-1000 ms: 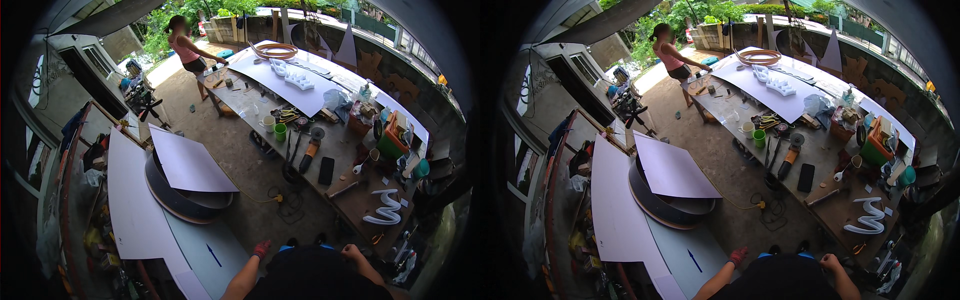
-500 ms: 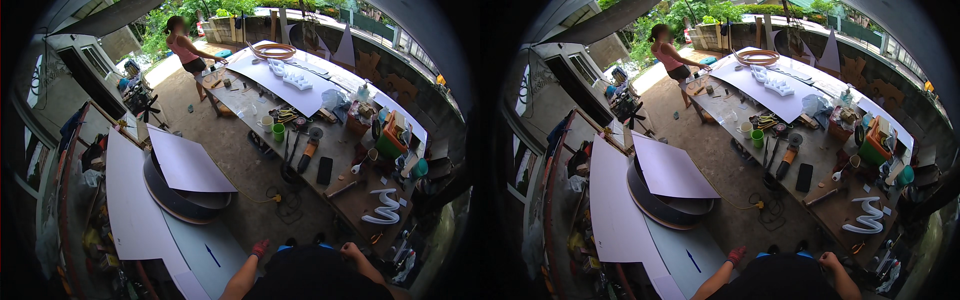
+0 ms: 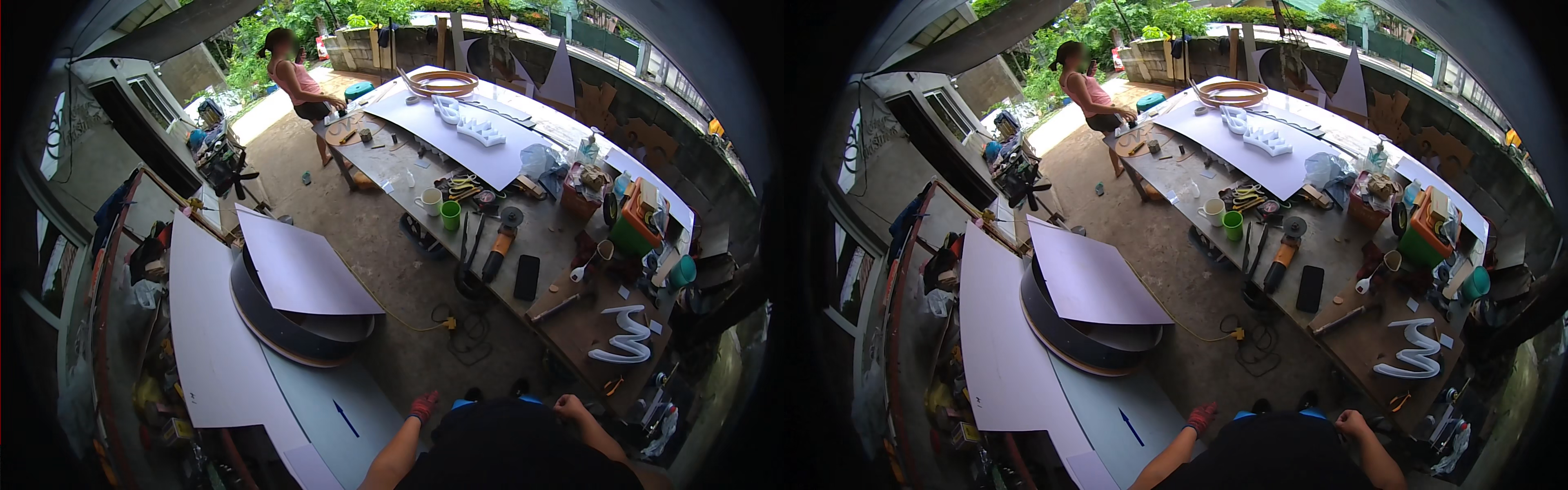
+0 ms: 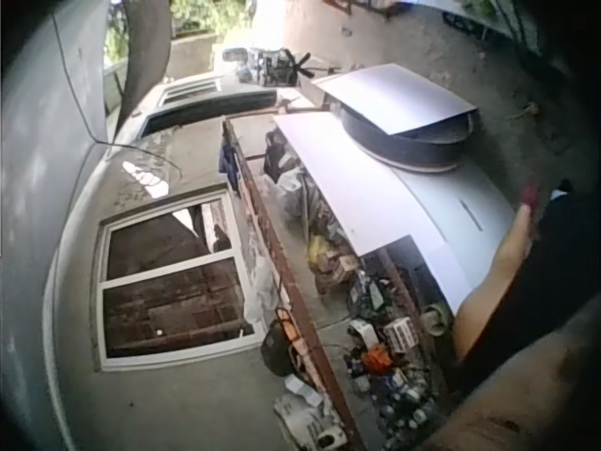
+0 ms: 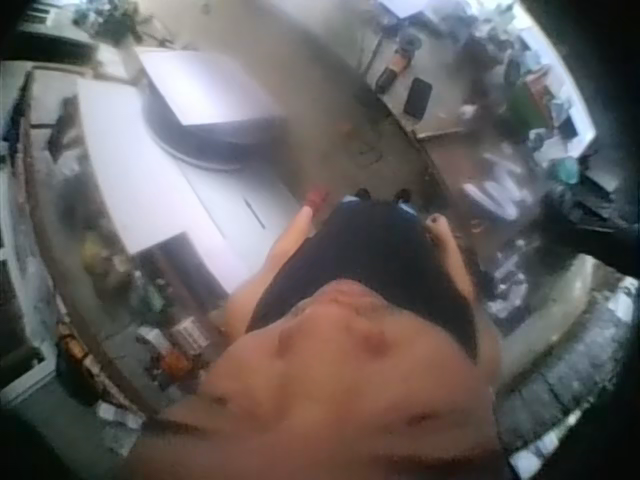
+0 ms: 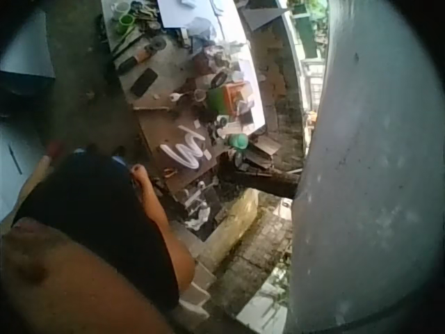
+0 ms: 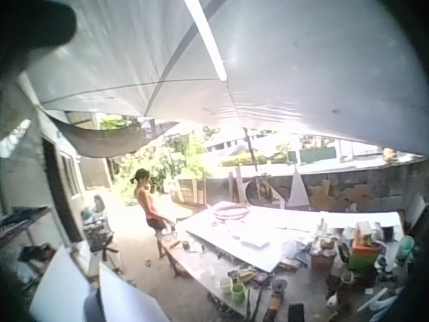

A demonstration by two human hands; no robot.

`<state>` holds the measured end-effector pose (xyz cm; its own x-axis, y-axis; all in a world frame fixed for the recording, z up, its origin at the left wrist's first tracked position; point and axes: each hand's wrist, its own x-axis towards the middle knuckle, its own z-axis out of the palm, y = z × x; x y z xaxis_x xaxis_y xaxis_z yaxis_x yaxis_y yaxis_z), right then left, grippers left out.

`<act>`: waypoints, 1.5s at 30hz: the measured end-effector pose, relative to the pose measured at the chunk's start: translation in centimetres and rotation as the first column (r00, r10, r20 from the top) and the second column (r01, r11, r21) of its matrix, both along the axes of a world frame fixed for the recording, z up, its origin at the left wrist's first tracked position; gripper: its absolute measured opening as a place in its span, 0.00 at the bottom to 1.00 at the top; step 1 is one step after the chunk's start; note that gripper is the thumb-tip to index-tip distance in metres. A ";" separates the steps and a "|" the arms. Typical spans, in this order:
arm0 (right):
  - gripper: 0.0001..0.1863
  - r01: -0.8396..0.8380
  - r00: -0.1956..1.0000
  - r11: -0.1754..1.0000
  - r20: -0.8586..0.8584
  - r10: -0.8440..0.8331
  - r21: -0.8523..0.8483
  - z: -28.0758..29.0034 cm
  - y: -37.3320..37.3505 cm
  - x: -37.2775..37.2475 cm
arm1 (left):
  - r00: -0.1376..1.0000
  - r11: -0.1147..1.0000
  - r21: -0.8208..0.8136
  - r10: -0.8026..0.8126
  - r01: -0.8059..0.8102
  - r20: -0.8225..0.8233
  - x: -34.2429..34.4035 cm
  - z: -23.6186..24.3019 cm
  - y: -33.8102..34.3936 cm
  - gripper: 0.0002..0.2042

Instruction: The recorder is assembling or finishing a 3D signage component by applying glue and using a heat gun.

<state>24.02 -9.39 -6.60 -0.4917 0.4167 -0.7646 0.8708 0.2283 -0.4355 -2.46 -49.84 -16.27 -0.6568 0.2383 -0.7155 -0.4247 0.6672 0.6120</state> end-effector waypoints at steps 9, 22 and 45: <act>0.06 0.022 1.000 1.000 -0.001 -0.022 -0.004 0.9 -0.4 -0.3 | 0.995 1.000 0.020 0.001 0.001 -0.101 0.0 -1.5 -0.3 0.25; 0.06 0.083 0.996 0.996 0.038 -0.082 -0.029 2.0 -1.0 -0.5 | 0.997 0.998 0.056 0.019 -0.015 -0.071 0.1 -0.3 0.0 0.26; 0.04 0.031 0.999 0.999 -0.040 -0.032 -0.011 0.3 -0.7 -0.1 | 0.995 0.998 0.028 -0.057 0.060 -0.087 -0.4 -1.8 -0.2 0.26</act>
